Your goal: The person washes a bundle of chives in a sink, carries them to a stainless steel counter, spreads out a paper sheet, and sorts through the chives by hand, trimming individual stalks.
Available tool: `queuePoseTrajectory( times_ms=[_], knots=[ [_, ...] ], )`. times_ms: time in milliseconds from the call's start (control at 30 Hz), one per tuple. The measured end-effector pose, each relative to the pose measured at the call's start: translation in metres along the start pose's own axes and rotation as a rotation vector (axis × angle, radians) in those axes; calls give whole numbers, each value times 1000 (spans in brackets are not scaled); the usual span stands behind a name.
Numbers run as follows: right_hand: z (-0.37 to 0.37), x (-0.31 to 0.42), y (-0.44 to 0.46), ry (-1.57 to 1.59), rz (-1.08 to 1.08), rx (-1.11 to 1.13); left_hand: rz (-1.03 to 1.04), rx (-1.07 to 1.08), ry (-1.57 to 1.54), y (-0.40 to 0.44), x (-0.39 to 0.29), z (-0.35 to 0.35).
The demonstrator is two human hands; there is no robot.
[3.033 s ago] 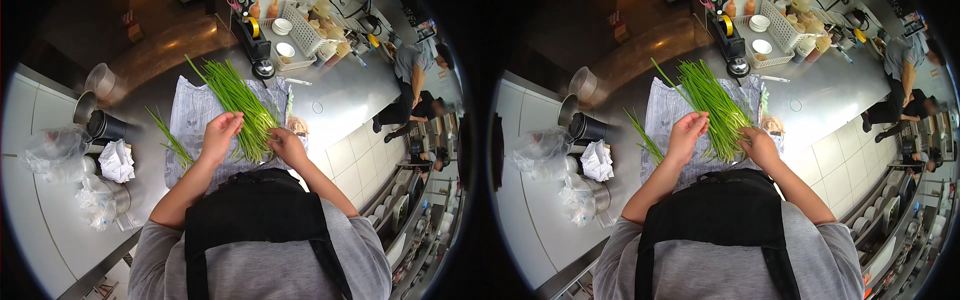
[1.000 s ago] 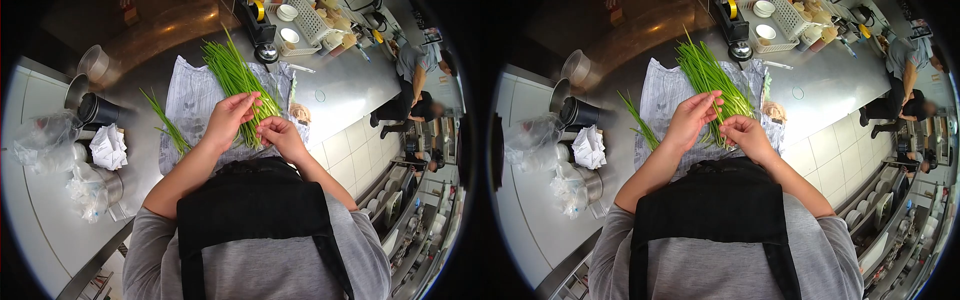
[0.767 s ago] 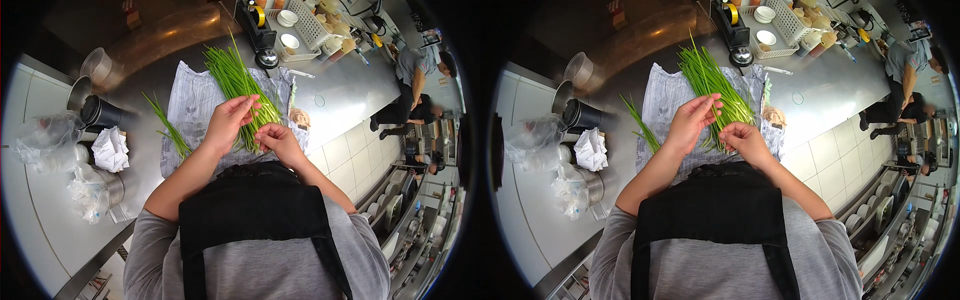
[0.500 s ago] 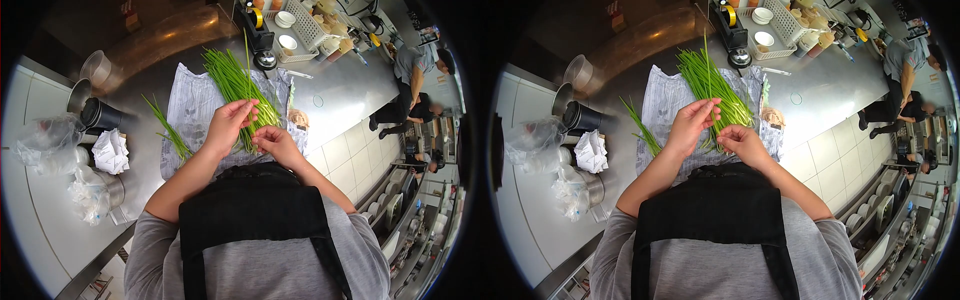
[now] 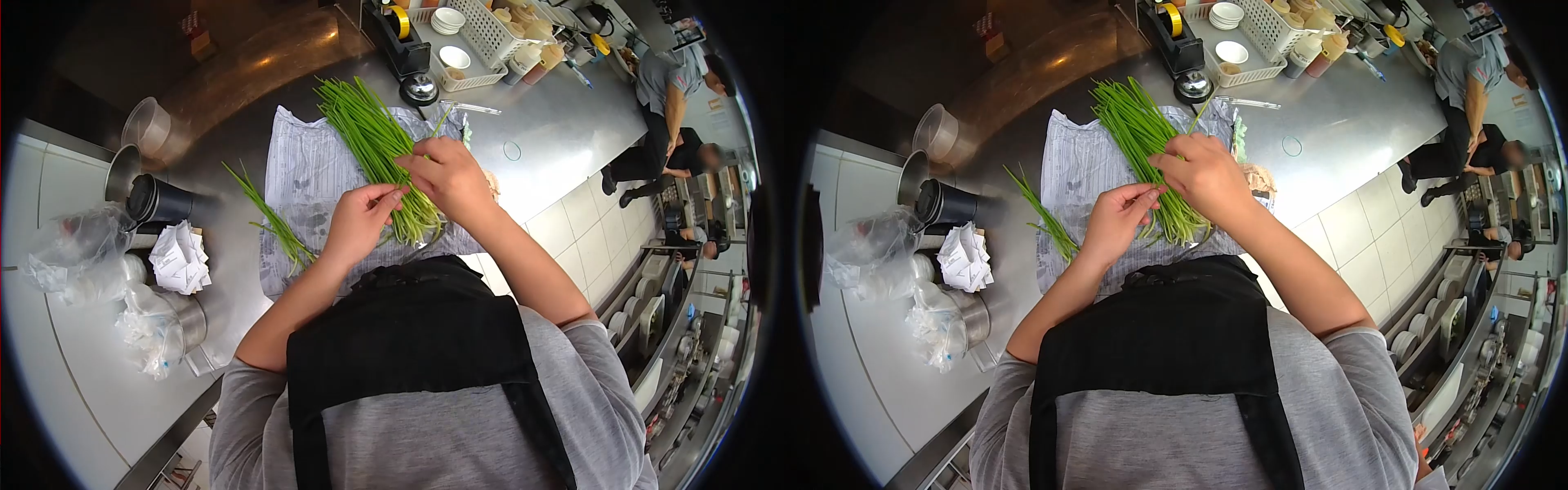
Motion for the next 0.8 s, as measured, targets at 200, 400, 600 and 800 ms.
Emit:
queuePoseTrajectory(
  times_ms=[200,400,600,800],
  knots=[
    [11,2,-7,270,251,-24,34,-17,122,-4,9,-9],
    [15,-25,-63,508,812,-32,-29,-70,249,-21,8,-31],
    [0,-26,-52,187,619,146,-29,-126,310,-32,5,-41],
    [-8,-26,-6,-123,181,-34,-13,-155,339,-37,9,-41]
  ],
)
Point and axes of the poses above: each hand's wrist, its own y-axis towards the middle knuckle, its own z-axis out of the palm, x = y × z, the point moved 1 cm from there along y, towards the middle knuckle, and after that the axes turned 9 degrees about -y, right-handed, at the moved point
